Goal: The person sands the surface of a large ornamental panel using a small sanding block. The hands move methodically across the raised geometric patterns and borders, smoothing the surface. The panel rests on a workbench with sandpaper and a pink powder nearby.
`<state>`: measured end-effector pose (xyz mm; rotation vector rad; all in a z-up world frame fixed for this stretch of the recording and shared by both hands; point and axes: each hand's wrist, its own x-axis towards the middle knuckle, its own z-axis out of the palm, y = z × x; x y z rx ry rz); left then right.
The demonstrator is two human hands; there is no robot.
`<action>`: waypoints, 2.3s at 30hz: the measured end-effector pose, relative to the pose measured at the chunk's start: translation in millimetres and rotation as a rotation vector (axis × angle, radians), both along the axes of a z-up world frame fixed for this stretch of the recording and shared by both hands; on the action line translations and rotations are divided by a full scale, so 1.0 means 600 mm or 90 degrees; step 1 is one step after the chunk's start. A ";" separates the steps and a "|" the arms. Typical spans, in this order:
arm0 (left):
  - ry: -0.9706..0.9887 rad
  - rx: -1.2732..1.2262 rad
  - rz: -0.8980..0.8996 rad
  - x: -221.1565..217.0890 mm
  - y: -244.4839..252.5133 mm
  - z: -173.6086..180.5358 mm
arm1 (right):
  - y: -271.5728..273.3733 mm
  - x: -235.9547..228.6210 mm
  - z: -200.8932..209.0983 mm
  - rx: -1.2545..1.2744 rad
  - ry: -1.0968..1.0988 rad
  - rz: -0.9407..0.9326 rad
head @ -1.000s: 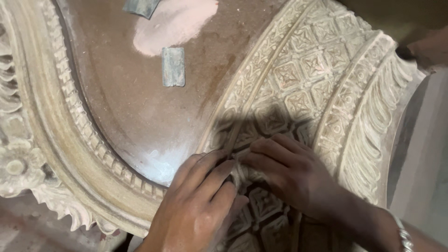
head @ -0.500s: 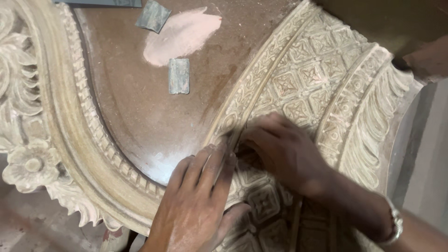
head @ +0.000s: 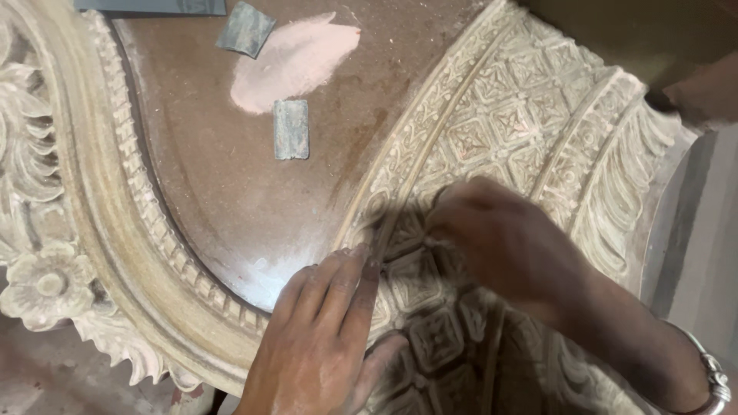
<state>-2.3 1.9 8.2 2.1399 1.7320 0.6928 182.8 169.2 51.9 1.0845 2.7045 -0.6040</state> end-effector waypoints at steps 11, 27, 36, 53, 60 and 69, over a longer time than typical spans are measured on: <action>0.010 0.003 -0.016 0.008 -0.005 -0.019 | -0.005 -0.013 -0.023 0.104 0.117 0.053; 0.049 -0.043 -0.026 -0.002 0.029 0.000 | -0.013 -0.013 -0.015 0.112 0.307 0.180; -0.033 0.011 0.027 -0.004 0.022 0.018 | -0.015 0.015 -0.039 0.088 0.293 0.206; -0.011 0.027 0.041 0.008 0.020 0.021 | -0.006 0.005 -0.024 0.127 0.289 0.237; 0.122 0.094 -0.077 0.006 0.046 0.024 | 0.020 0.104 0.032 0.184 0.451 0.077; 0.112 0.039 -0.131 0.041 0.083 0.007 | -0.016 0.159 0.039 0.039 0.226 -0.253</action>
